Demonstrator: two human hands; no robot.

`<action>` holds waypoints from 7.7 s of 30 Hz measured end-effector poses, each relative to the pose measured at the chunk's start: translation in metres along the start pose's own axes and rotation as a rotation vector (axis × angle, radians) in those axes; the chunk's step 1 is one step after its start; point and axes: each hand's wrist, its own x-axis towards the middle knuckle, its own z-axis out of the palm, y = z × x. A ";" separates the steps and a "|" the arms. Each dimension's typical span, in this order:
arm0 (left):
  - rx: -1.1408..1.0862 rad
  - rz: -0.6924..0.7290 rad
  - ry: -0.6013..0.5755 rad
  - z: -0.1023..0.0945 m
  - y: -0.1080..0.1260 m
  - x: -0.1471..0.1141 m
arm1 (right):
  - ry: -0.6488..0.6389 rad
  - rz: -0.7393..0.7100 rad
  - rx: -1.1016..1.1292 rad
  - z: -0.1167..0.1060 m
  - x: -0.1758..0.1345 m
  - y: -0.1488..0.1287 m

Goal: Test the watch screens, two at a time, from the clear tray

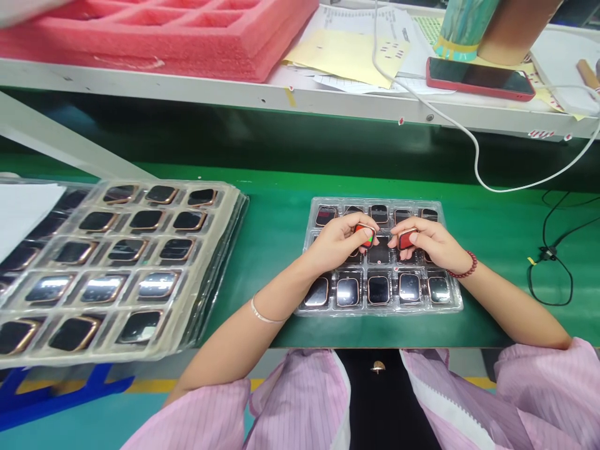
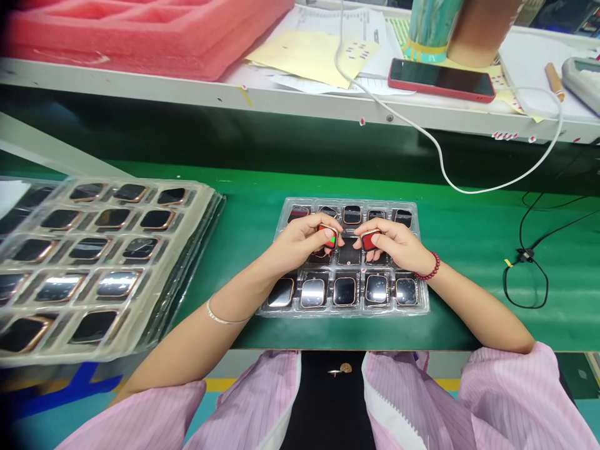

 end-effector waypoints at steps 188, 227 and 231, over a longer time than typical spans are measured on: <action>-0.015 -0.022 -0.073 0.002 0.001 -0.003 | 0.044 -0.122 -0.110 0.004 0.001 0.005; 0.003 -0.012 -0.081 0.002 -0.001 -0.002 | 0.046 -0.095 -0.059 0.001 0.000 0.003; 0.008 -0.016 -0.077 0.001 -0.002 -0.002 | 0.045 -0.095 -0.078 0.001 0.000 0.004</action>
